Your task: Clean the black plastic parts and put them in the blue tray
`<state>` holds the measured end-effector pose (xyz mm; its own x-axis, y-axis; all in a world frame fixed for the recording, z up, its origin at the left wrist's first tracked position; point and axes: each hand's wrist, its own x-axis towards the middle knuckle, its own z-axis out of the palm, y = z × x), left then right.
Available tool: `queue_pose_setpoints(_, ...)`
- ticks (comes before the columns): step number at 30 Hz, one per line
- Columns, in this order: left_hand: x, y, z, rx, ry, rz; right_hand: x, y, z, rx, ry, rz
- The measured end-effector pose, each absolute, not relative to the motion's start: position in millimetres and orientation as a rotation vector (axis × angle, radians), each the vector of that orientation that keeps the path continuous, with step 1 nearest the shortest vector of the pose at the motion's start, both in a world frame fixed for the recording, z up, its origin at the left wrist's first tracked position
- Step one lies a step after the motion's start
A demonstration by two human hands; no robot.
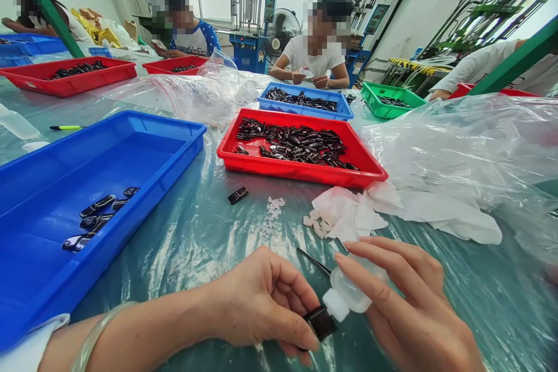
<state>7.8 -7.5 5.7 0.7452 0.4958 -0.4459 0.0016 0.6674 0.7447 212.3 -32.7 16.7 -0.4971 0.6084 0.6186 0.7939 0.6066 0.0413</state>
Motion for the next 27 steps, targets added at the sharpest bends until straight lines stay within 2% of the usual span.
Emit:
queue_pose_setpoints(5, 8.0, -6.8, 8.1, 0.781, 0.698, 0.305, 213.9, -31.6, 17.3, -1.09, -2.273, -0.365)
queue_pose_setpoints(27, 7.1, -7.3, 7.3, 0.798, 0.68, 0.343, 224.9, -32.5, 19.1, -1.084, -2.388, -0.459)
